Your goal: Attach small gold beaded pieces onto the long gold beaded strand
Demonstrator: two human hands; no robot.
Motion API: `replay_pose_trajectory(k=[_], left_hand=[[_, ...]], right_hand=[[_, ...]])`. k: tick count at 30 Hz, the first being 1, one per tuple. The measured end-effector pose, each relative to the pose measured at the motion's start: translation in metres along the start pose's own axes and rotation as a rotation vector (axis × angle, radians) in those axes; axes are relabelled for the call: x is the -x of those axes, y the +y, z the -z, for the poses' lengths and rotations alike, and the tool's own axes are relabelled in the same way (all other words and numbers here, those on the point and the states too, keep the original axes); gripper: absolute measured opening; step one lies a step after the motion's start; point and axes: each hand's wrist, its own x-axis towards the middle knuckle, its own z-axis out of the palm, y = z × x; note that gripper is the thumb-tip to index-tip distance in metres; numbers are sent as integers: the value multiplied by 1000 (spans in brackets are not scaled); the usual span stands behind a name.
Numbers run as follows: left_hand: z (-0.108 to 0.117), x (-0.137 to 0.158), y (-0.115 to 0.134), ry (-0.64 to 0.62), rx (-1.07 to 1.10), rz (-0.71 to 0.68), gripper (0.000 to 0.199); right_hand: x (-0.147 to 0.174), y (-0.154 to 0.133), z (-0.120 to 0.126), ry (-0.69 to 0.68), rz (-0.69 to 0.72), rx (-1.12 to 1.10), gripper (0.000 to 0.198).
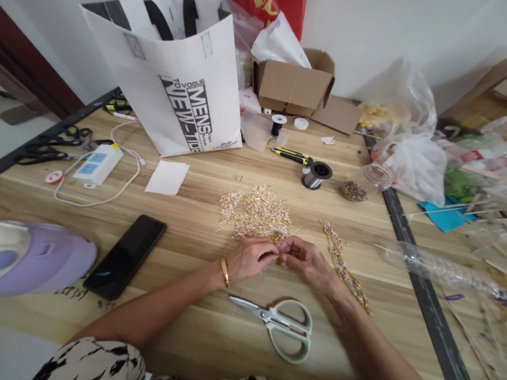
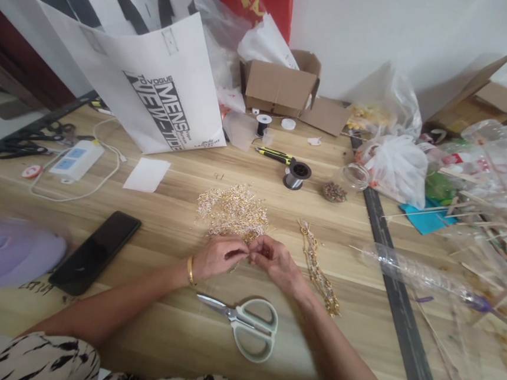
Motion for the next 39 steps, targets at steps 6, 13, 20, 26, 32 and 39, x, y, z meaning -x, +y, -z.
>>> replay_pose_trajectory(k=[6,13,20,26,32,39], left_hand=[[-1,1,-2,-5,-34,-50,17],[1,0,1,-19,-59,8,14],[-1,0,1,-25,-39,2,10],[-2,2,3,-59,-59,-11,10],[-2,3,4,-66,-68,-15,11],[-2,1,3,-52,115,115,9]], right_hand=[[-1,-4,3,-84,-5,17,23],[-3,-9,3,-118,-37,9,26],[-11,-8,15,7,28,270,13],[-43,-16,7,18,149,439,8],[-90,-23,-11,-2,209,416,9],[-113,-24,-21,65,240,541,22]])
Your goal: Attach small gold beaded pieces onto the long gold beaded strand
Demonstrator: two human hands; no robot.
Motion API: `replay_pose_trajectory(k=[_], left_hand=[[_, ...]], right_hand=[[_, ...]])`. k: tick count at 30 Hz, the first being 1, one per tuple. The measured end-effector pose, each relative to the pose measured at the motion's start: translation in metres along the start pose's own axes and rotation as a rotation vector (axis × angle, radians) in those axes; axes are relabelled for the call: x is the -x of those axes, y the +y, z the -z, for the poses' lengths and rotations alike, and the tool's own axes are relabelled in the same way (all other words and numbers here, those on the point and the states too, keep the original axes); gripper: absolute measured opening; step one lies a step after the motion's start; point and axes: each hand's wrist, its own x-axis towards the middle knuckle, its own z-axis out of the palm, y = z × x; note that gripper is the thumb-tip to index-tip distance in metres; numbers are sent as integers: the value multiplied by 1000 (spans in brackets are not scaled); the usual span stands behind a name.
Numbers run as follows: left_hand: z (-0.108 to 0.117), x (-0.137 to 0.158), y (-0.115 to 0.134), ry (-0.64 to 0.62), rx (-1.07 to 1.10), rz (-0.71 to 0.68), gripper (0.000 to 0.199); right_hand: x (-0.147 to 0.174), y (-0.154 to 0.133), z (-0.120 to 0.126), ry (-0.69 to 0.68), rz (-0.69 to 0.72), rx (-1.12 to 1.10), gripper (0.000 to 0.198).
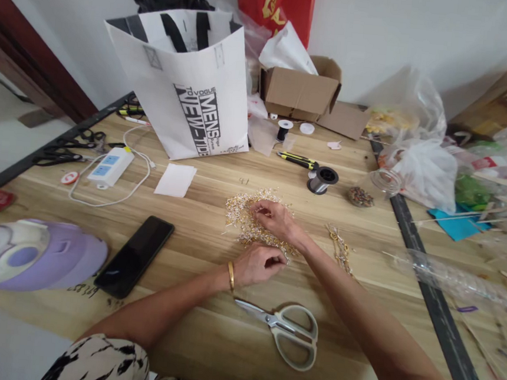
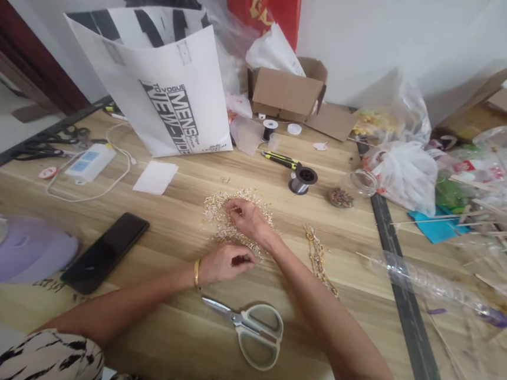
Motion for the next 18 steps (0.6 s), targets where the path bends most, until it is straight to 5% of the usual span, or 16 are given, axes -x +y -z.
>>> replay_pose_trajectory(k=[8,18], left_hand=[[10,-5,2,10,590,241,25],[28,-7,6,-121,522,140,25]], right_hand=[[48,-5,31,71,-22,-120,16],[122,2,34,-27,-35,261,9]])
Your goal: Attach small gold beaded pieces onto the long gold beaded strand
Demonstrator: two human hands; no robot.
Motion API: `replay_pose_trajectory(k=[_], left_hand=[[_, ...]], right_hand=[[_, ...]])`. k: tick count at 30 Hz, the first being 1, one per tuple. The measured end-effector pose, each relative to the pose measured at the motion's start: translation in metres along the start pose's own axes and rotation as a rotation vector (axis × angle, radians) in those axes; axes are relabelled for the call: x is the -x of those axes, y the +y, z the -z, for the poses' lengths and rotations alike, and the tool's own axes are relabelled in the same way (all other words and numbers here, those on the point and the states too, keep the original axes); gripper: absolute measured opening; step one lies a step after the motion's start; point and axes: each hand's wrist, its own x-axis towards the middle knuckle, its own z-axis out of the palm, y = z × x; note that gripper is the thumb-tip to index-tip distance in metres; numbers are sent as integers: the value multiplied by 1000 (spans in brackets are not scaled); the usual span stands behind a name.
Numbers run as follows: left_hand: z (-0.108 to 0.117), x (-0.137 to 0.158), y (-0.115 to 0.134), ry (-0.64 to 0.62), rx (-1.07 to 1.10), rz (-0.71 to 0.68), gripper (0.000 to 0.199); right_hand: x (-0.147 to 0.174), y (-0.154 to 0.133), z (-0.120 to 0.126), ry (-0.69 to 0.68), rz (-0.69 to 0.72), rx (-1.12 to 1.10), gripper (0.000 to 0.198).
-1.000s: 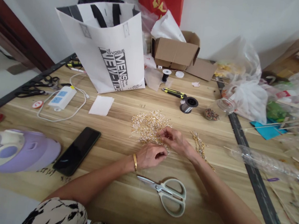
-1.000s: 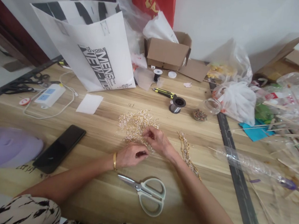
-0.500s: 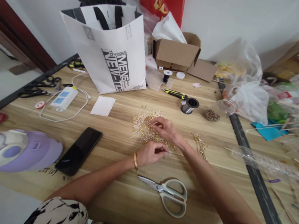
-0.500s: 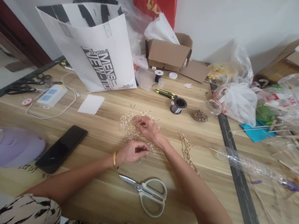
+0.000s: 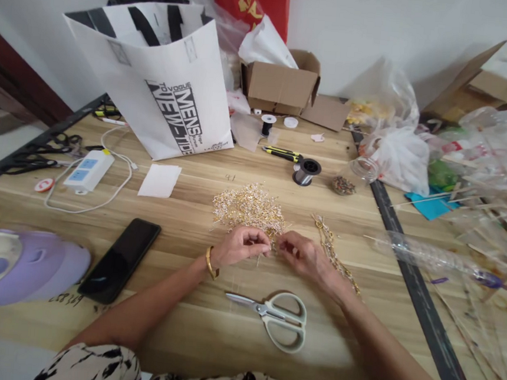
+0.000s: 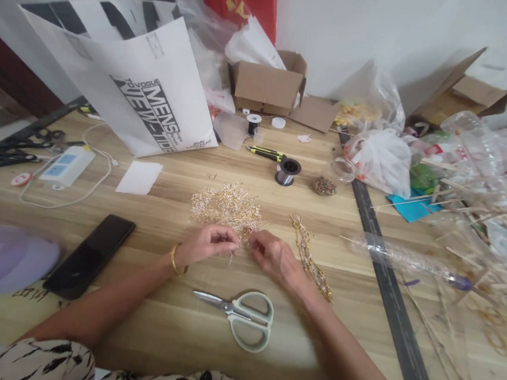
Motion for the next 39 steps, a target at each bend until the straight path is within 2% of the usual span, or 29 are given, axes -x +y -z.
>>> replay_pose_trajectory(k=[2,5,8,11,15,19,25,30,39], left_hand=[[5,1,7,-74,-39,-30,24],[11,3,17,-135,29,-84,20],[18,5,24,-51,141,-132,18],[24,7,29,2,207,-116,22],[29,9,36,51,160,-19,22],[26,10,37,-4,-29,96,22],[8,13,15,-75,-111,169,25],[-9,15,-3,-35,-141,204,26],[-16,14,-11,-28,-79,216,30]], right_hand=[[6,-1,-4,-39,30,188,8],[6,-3,-9,-91,24,442,13],[-2,-3,-10,-107,12,569,17],[-10,1,-6,-78,-7,595,18],[-8,3,1,-16,2,549,17],[3,-1,0,2,63,442,14],[24,-9,-13,23,190,164,5],[29,-18,-25,64,253,1,14],[28,-11,-43,165,182,-73,7]])
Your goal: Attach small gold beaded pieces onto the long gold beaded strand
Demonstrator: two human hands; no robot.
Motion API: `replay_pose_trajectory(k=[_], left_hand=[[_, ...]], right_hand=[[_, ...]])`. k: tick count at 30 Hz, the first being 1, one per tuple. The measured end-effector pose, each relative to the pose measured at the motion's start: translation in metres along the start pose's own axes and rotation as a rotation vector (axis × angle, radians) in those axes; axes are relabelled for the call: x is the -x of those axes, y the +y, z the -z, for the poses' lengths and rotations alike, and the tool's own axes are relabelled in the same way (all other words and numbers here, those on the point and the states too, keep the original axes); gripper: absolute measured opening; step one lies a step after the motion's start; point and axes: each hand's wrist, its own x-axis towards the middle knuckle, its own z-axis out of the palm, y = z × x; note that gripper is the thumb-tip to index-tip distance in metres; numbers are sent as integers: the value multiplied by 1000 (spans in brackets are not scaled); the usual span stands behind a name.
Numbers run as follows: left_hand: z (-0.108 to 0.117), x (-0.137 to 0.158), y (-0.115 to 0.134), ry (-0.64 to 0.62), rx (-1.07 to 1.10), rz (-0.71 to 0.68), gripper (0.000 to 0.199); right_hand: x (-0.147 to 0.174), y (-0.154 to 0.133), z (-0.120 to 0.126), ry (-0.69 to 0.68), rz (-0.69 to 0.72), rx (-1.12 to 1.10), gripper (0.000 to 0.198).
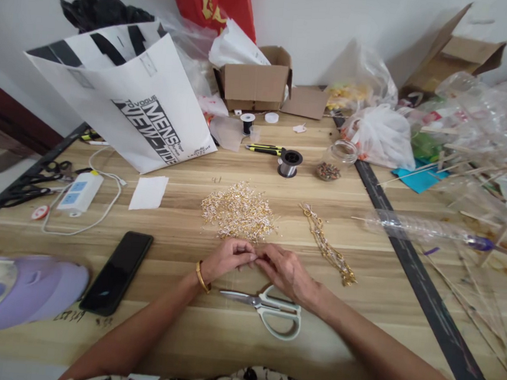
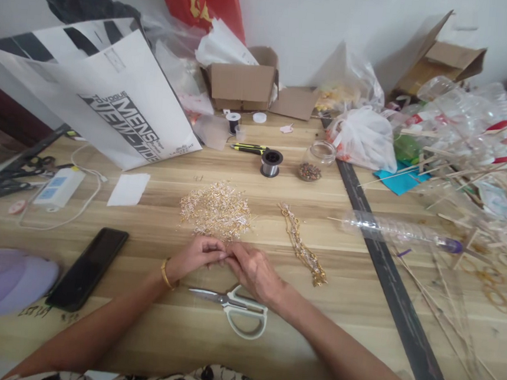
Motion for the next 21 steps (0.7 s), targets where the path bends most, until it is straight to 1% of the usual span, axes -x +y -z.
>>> replay_pose_trajectory(k=[4,11,18,21], left_hand=[[-1,2,2,9,3,16,31],[0,1,0,6,-9,14,31],[-2,1,-1,1,-14,-6,23],[-1,2,0,-4,-60,-11,20]], right_hand=[[0,-1,2,2,23,18,9],[0,-1,2,-22,83,155,15],[3,-1,5,-85,156,341,17],[2,0,9,-107,199,394,18]])
